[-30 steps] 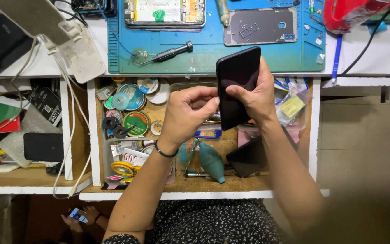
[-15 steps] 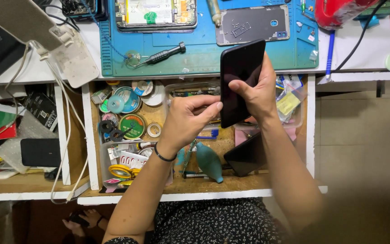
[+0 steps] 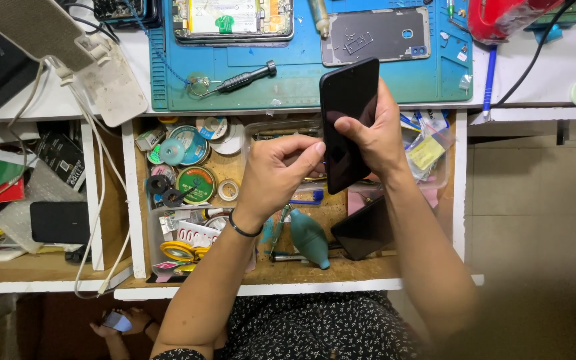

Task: Disassembling a smartphone by prying open the casing and removing internal components to prepare for repair.

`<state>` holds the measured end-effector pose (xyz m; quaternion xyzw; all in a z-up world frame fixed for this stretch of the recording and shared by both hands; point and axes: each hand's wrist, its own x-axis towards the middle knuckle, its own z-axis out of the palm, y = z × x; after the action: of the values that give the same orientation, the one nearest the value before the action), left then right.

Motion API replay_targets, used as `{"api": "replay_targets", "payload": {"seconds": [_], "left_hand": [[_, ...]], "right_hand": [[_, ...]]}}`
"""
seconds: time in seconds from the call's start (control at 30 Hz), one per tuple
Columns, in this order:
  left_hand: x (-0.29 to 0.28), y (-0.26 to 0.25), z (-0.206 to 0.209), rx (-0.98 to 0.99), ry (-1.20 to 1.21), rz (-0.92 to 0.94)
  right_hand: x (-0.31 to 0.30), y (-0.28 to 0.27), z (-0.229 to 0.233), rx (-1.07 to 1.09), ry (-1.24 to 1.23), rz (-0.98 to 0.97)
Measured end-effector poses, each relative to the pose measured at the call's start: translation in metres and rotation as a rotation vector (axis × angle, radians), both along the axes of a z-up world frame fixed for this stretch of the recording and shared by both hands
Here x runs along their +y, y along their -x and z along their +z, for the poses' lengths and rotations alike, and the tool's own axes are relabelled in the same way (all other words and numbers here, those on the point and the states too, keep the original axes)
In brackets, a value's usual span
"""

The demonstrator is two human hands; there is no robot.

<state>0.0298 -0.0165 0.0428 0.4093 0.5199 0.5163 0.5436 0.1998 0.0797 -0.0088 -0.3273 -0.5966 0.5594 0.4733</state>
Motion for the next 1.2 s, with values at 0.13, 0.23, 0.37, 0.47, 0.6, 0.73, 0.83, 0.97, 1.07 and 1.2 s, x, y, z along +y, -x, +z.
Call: {"api": "replay_targets", "payload": {"seconds": [0.13, 0.23, 0.37, 0.47, 0.6, 0.73, 0.83, 0.97, 1.07, 1.2], "left_hand": [[0.0, 0.001, -0.013, 0.026, 0.005, -0.008], [0.0, 0.002, -0.013, 0.018, 0.0, -0.03], [0.0, 0.0, -0.023, 0.06, -0.02, -0.009], [0.0, -0.004, -0.028, 0.073, -0.036, 0.016], [0.001, -0.003, -0.025, 0.074, -0.034, 0.017], [0.001, 0.0, -0.018, 0.066, -0.024, -0.029], [-0.001, -0.008, -0.009, 0.07, -0.008, -0.04], [-0.001, -0.011, -0.005, 0.291, -0.053, -0.014], [0.0, -0.01, -0.007, 0.305, 0.01, -0.073], [-0.001, -0.012, -0.008, 0.302, -0.013, -0.12]], "right_hand": [[0.005, -0.004, -0.004, -0.059, -0.048, 0.014], [0.007, -0.005, -0.001, -0.114, -0.094, 0.021], [0.005, -0.008, 0.001, -0.139, -0.103, 0.008], [0.004, -0.007, 0.0, -0.143, -0.102, 0.001], [0.006, -0.006, -0.001, -0.136, -0.12, 0.002], [0.008, -0.011, -0.002, -0.174, -0.15, 0.006], [0.005, -0.011, 0.0, -0.079, -0.077, -0.008], [0.004, -0.008, 0.0, -0.022, 0.049, -0.028], [0.005, -0.008, 0.004, -0.036, 0.021, -0.079], [0.004, -0.009, 0.004, -0.008, 0.013, -0.099]]}}
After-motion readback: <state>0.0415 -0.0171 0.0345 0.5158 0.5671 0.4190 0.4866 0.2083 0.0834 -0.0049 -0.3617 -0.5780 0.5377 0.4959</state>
